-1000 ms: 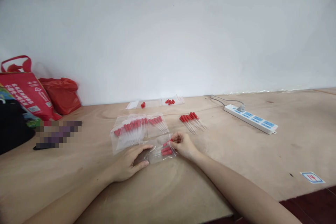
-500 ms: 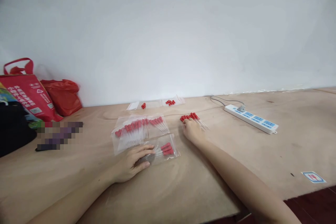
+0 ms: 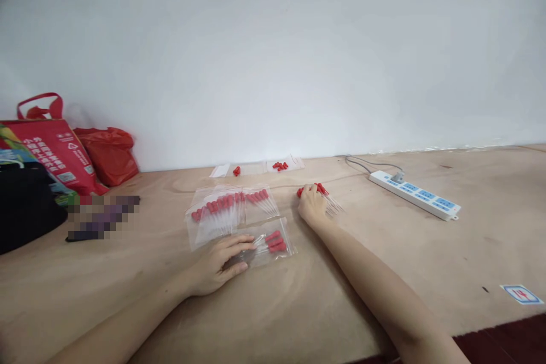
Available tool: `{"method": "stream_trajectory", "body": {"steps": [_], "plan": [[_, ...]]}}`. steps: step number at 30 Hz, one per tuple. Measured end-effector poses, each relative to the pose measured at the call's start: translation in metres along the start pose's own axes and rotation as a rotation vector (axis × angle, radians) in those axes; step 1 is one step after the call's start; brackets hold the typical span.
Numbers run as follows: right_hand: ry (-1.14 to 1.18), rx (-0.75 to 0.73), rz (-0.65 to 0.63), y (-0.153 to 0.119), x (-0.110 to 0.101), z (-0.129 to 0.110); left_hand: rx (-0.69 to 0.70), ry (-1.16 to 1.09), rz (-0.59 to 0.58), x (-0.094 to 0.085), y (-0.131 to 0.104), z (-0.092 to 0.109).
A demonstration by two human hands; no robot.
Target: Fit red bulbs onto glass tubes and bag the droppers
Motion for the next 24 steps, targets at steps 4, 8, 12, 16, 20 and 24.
{"method": "stream_trajectory", "body": {"steps": [4, 8, 12, 16, 20, 24], "plan": [[0.035, 0.031, -0.071, 0.003, 0.009, 0.008, -0.001, -0.001, 0.004, 0.000, 0.000, 0.000], [0.104, 0.035, -0.098, 0.003, 0.011, 0.009, -0.019, 0.002, -0.007, 0.000, 0.001, 0.001], [0.311, -0.020, 0.026, 0.002, -0.006, 0.005, -0.022, 0.017, -0.025, 0.001, 0.000, 0.002], [0.703, -0.132, 0.160, -0.011, -0.026, 0.005, -0.016, 0.012, -0.001, -0.001, -0.001, 0.001], [1.083, -0.047, 0.061, -0.031, -0.012, 0.014, -0.052, 0.010, 0.018, -0.002, -0.001, -0.004], [1.343, 0.070, -0.006, -0.045, 0.003, 0.015, 0.004, -0.007, 0.029, -0.002, 0.000, 0.000]]}}
Point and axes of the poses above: each hand's wrist, its own y-axis towards the middle knuckle, its own x-axis out of the palm, z = x × y, the point moved 10 cm from there along y, towards the middle knuckle, and after that the axes turned 3 degrees about -y, right-handed, at the moved point
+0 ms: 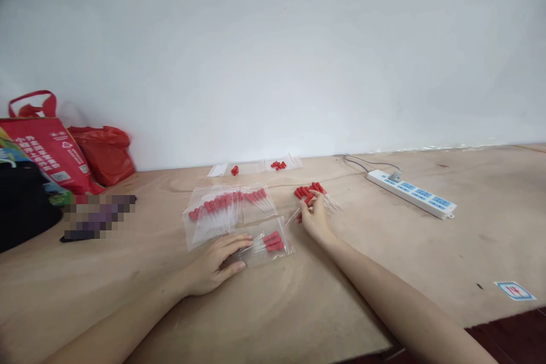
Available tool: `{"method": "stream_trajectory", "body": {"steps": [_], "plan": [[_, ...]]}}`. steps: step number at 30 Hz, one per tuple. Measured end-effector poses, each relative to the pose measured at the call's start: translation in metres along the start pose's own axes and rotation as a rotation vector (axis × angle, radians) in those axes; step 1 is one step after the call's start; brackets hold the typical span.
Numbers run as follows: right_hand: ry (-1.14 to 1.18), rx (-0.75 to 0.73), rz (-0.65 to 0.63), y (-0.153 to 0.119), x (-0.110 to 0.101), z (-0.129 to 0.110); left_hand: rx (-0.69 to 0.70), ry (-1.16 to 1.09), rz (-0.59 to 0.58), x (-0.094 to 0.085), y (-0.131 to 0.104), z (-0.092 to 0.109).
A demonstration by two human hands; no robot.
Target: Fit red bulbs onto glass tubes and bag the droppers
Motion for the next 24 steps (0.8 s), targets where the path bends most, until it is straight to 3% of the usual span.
{"method": "stream_trajectory", "body": {"steps": [4, 9, 14, 24], "plan": [[0.188, 0.114, -0.007, -0.006, 0.010, 0.012, 0.019, -0.014, 0.014, -0.001, 0.001, 0.001], [0.322, 0.185, -0.137, -0.018, 0.032, 0.014, 0.004, -0.020, 0.005, -0.001, 0.001, 0.000], [0.163, 0.158, -0.330, -0.029, 0.049, 0.008, -0.031, -0.044, 0.005, -0.001, 0.000, -0.001], [-0.041, 0.063, -0.520, -0.032, 0.068, 0.013, -0.021, -0.033, 0.022, -0.003, 0.000, 0.000]]}}
Point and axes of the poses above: each hand's wrist, its own y-axis towards the middle knuckle, its own x-axis out of the palm, z = x × y, the point moved 10 cm from there along y, towards the middle knuckle, and after that the axes turned 3 degrees about -y, right-handed, at the moved point
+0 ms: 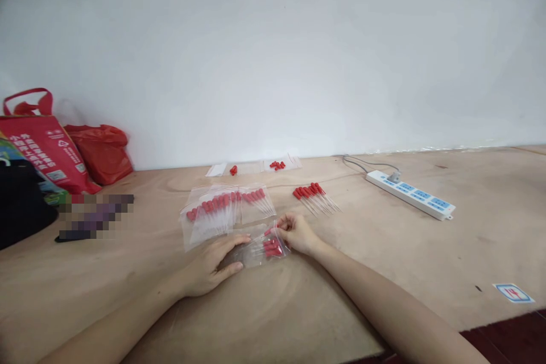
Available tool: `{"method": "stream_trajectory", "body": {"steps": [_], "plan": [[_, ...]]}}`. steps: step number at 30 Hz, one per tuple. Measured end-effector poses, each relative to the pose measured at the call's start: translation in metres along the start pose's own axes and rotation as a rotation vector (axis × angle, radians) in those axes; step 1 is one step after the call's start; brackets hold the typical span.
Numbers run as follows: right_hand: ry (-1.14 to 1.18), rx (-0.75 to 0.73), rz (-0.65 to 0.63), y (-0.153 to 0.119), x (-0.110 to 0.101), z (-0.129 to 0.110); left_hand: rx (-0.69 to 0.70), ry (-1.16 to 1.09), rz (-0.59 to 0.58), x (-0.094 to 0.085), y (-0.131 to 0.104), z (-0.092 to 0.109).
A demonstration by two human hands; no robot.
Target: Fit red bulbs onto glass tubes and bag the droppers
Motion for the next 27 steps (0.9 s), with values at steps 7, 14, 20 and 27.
{"method": "stream_trajectory", "body": {"steps": [7, 14, 20, 27], "plan": [[-0.279, -0.074, 0.045, 0.002, -0.013, -0.008, 0.005, 0.039, -0.034, 0.004, 0.000, -0.001], [-1.082, 0.032, 0.424, 0.012, -0.082, -0.034, 0.021, 0.082, -0.068, 0.008, -0.001, -0.001], [-1.280, 0.191, 0.290, 0.031, -0.078, -0.015, 0.035, 0.103, -0.079, 0.010, 0.000, -0.002], [-1.232, 0.090, 0.312, 0.031, -0.068, -0.020, 0.019, 0.108, -0.104, 0.010, -0.001, 0.001]]}}
Point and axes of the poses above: each hand's wrist, its own y-axis towards the middle knuckle, its own x-axis out of the palm, z = x × y, the point moved 10 cm from there along y, towards the middle knuckle, and after that the axes turned 3 degrees about -y, right-handed, at the moved point
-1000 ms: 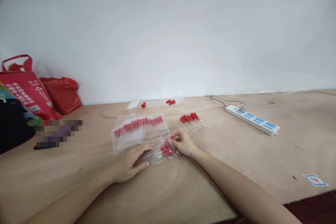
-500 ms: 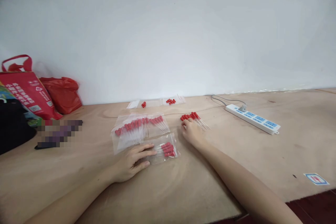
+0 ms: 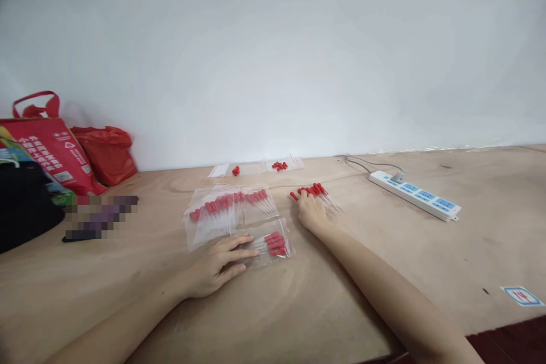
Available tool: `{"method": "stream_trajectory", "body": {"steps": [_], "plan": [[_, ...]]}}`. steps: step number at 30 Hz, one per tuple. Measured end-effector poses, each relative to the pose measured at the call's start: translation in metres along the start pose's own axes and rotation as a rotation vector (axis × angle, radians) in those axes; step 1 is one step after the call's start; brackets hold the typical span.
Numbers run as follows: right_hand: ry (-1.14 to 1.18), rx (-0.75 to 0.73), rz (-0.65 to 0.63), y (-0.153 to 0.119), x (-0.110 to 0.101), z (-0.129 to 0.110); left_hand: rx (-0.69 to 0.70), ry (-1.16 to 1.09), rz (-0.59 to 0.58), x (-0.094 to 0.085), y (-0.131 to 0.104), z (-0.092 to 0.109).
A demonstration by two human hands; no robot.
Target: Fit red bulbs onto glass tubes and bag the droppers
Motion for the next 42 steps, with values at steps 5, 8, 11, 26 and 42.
{"method": "stream_trajectory", "body": {"steps": [5, 8, 11, 26, 42], "plan": [[0.365, -0.133, 0.125, -0.015, -0.022, -0.003, 0.003, 0.004, 0.001, 0.000, 0.000, 0.000], [0.714, -0.087, 0.112, -0.025, -0.024, 0.006, 0.004, 0.000, 0.008, 0.001, 0.001, -0.003], [1.052, 0.026, 0.098, -0.033, -0.014, 0.013, 0.010, -0.014, 0.023, 0.002, 0.001, -0.006], [1.692, 0.208, 0.016, -0.047, 0.021, -0.015, 0.003, -0.038, 0.026, -0.001, 0.001, -0.003], [1.400, 0.101, -0.167, -0.052, 0.029, -0.030, 0.023, -0.010, 0.040, -0.001, 0.000, -0.001]]}}
Point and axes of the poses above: each hand's wrist, its own y-axis towards the middle knuckle, its own x-axis out of the palm, z = x × y, the point moved 10 cm from there along y, towards the middle knuckle, and after that the axes turned 3 degrees about -y, right-handed, at the moved point
